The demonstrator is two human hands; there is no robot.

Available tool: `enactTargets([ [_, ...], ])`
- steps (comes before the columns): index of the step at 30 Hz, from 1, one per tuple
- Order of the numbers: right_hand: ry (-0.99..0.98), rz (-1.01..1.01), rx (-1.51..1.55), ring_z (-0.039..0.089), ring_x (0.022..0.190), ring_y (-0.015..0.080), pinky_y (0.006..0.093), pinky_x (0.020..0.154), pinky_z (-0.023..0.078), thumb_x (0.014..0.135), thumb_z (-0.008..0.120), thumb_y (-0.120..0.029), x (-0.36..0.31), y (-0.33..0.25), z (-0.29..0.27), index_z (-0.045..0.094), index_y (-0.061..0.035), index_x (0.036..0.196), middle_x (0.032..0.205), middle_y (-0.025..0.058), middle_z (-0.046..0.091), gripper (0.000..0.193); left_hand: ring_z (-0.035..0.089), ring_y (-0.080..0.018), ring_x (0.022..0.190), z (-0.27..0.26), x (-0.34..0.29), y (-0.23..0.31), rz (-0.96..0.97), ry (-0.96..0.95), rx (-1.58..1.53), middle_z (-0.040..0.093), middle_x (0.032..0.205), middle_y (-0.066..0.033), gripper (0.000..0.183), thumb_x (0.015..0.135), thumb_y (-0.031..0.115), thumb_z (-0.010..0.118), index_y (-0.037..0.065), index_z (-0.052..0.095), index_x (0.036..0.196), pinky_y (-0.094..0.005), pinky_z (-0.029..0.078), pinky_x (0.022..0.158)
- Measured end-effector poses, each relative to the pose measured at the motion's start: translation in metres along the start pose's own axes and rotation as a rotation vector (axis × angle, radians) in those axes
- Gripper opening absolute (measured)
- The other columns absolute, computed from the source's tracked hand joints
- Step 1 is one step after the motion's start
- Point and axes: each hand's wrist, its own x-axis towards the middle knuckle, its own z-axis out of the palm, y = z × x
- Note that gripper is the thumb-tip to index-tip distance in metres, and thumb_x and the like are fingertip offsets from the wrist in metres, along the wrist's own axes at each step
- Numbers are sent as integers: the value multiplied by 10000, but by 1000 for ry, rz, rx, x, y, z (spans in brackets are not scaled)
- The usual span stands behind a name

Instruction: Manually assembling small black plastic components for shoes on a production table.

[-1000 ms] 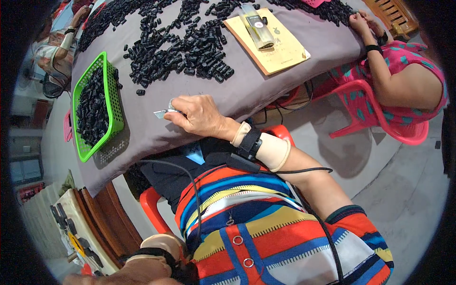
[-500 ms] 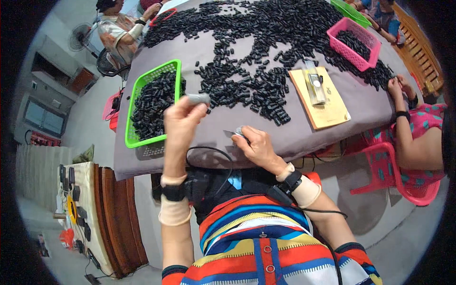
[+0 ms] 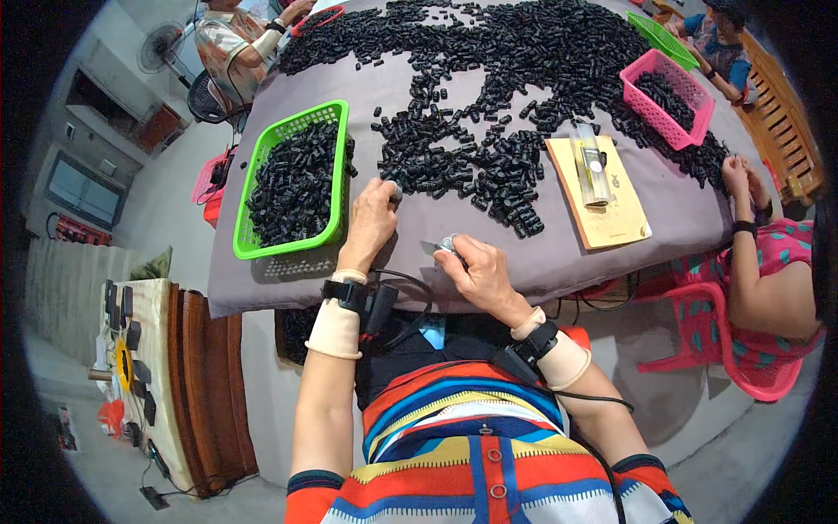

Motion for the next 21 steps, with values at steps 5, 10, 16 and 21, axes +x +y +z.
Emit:
enactTargets([
  [5,16,39,52,556,589,346,405,488,404,834,615,-244,-2,4,1,529,-49,716,659,133,561,244,597,-258,675,-5,-18,24,-294,3,-361,585,792,-100,110,806,18,582,11,568,915,-364,468,553],
  [10,31,160,132,558,581,342,392,492,392,848,603,-231,2,4,-1,508,-27,711,641,155,558,264,580,-116,574,4,-49,49,-598,-111,-1531,610,786,-42,181,860,71,606,21,606,1035,-214,441,442],
  [16,36,209,170,528,535,327,387,484,379,863,587,-228,0,6,2,489,-15,706,620,162,544,282,598,-125,649,20,-69,45,-599,-117,-1778,625,833,-47,155,850,30,608,17,608,1004,-211,484,530],
  [21,33,253,177,479,492,287,375,474,360,868,581,-228,1,3,-1,466,-10,692,596,164,504,303,584,-124,690,20,-72,43,-599,-139,-1876,625,865,-58,206,859,36,597,25,600,1065,-217,470,544],
])
